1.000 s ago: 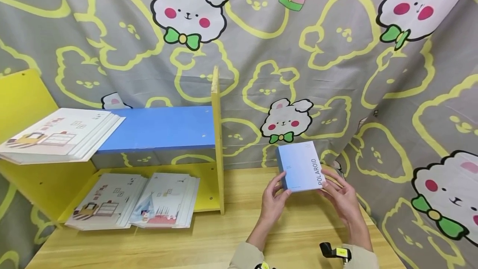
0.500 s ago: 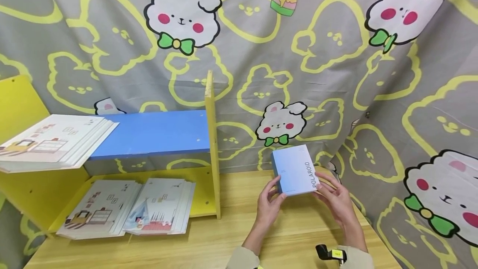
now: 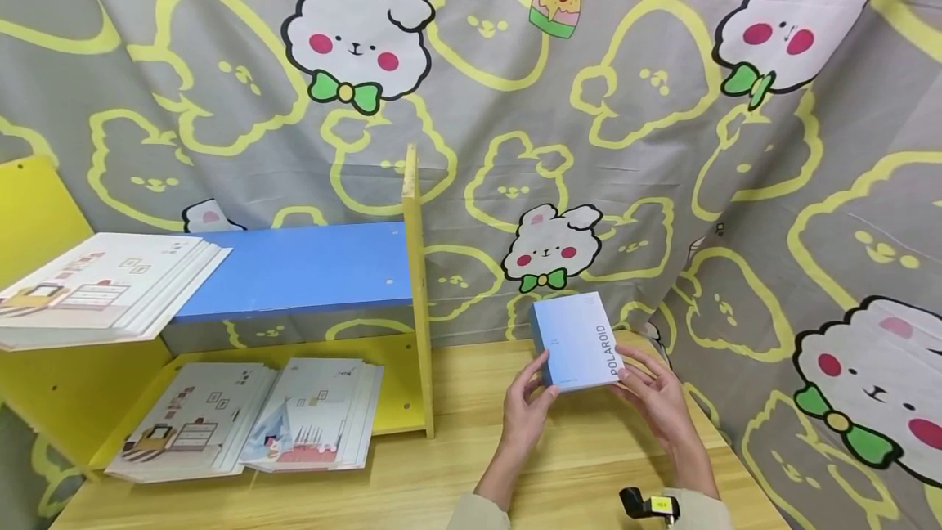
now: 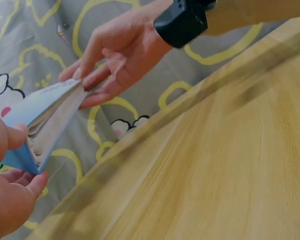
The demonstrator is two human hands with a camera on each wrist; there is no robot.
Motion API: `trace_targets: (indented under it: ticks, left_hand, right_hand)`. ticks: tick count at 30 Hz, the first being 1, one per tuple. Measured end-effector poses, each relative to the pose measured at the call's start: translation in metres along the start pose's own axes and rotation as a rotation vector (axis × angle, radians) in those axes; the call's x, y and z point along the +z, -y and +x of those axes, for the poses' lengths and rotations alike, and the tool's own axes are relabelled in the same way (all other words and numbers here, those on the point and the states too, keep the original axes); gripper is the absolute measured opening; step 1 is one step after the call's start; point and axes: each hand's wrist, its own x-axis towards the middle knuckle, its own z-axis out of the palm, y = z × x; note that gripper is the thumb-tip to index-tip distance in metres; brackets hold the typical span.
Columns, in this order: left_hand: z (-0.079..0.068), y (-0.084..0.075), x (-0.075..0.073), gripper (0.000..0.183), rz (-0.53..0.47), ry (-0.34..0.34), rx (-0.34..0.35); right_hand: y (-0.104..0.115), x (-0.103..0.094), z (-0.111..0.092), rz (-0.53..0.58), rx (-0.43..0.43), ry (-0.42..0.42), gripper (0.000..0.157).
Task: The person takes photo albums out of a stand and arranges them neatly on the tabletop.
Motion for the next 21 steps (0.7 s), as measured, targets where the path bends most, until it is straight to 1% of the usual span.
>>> trace_targets:
  ticks: [6,10,13,18,21]
  left_hand:
    - [-0.001,-0.003,0.000,0.049,0.019,-0.013,0.037]
    - [-0.002,-0.003,0.001,0.048,0.042,-0.020,0.062]
    - [-0.001,-0.003,0.002,0.049,0.058,-0.032,0.057]
    - [0.000,-0.001,0.004,0.050,0.087,-0.044,0.041]
    - [0.000,0.001,0.004,0.051,0.095,-0.049,0.032]
  right_hand:
    - [-0.005,0.000,-0.001,0.007,-0.004,0.006,0.046]
    - [-0.007,0.001,-0.001,0.032,-0.012,-0.009,0.044]
    - [-0.009,0.002,0.000,0.047,-0.001,-0.036,0.044]
    - [-0.011,0.004,0.001,0.033,0.030,-0.092,0.046]
    - [-0.013,0.005,0.001,0.031,0.041,-0.105,0.047]
